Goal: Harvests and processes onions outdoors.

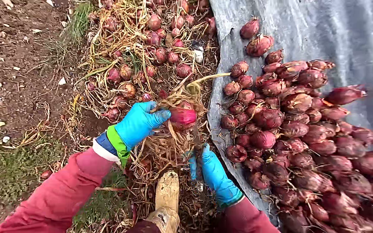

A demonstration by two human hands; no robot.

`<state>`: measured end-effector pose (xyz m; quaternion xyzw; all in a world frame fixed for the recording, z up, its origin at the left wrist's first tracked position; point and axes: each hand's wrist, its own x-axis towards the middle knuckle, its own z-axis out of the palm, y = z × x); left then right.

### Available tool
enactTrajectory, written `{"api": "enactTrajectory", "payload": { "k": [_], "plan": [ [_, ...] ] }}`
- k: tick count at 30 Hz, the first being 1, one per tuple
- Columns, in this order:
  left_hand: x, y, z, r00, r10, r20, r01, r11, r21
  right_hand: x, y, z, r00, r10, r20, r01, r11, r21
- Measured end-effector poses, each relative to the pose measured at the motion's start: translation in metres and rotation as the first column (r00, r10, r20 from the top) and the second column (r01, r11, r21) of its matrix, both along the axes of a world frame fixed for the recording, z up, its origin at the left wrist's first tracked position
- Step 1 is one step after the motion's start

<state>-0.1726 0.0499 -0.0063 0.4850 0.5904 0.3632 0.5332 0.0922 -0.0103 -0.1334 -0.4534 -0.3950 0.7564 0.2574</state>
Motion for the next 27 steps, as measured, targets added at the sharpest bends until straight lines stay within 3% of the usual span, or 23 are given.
{"api": "enactTrajectory", "payload": {
  "k": [2,3,6,9,12,15,16,18,19,20,21,23,25,26,27],
  "plan": [
    [0.001,0.004,0.020,0.999,0.018,0.045,-0.024,0.990,0.137,-0.006,0.015,0.019,0.996,-0.001,-0.087,0.011,0.994,0.111],
    [0.003,0.005,0.024,0.999,-0.039,-0.002,0.039,0.986,0.160,-0.008,0.023,0.027,0.990,-0.017,-0.139,0.039,0.987,0.158],
    [0.017,0.007,0.018,0.925,-0.332,-0.183,0.333,0.943,-0.027,-0.010,0.038,0.046,0.988,-0.086,-0.127,0.117,0.958,0.263],
    [0.025,0.017,-0.006,0.870,-0.461,-0.174,0.437,0.885,-0.160,-0.003,0.051,0.049,0.991,-0.098,0.089,0.053,0.911,0.408],
    [0.015,0.040,-0.017,0.793,-0.416,-0.446,0.375,0.909,-0.182,0.015,0.066,0.043,0.969,-0.004,0.246,-0.063,0.962,0.265],
    [0.020,0.052,-0.016,0.819,-0.253,-0.515,0.247,0.966,-0.083,0.024,0.067,0.023,0.966,0.015,0.260,-0.065,0.981,0.185],
    [0.029,0.051,-0.013,0.770,-0.294,-0.566,0.312,0.948,-0.068,0.026,0.064,0.018,0.952,0.083,0.295,-0.139,0.975,0.173],
    [0.063,0.051,0.001,0.508,-0.543,-0.669,0.563,0.797,-0.219,0.032,0.064,0.018,0.919,0.206,0.336,-0.281,0.941,0.189],
    [0.084,0.053,0.008,0.358,-0.658,-0.663,0.656,0.683,-0.323,0.036,0.064,0.025,0.923,0.183,0.339,-0.265,0.940,0.216],
    [0.100,0.056,0.011,0.281,-0.704,-0.653,0.711,0.609,-0.352,0.043,0.062,0.034,0.932,0.111,0.346,-0.205,0.947,0.246],
    [0.106,0.064,0.013,0.275,-0.690,-0.670,0.724,0.607,-0.328,0.050,0.061,0.043,0.934,0.003,0.356,-0.113,0.952,0.286],
    [0.084,0.089,0.024,0.367,-0.531,-0.764,0.613,0.756,-0.231,0.064,0.059,0.059,0.921,-0.237,0.310,0.129,0.935,0.332],
    [0.015,0.098,0.039,0.498,-0.258,-0.828,0.359,0.930,-0.073,0.076,0.056,0.068,0.888,-0.403,0.222,0.337,0.898,0.283],
    [-0.033,0.094,0.050,0.508,-0.096,-0.856,0.199,0.980,0.008,0.081,0.052,0.068,0.878,-0.429,0.211,0.371,0.890,0.265],
    [-0.087,0.084,0.062,0.428,0.050,-0.902,0.027,0.997,0.067,0.084,0.046,0.064,0.887,-0.416,0.203,0.361,0.896,0.258]
  ]
}}
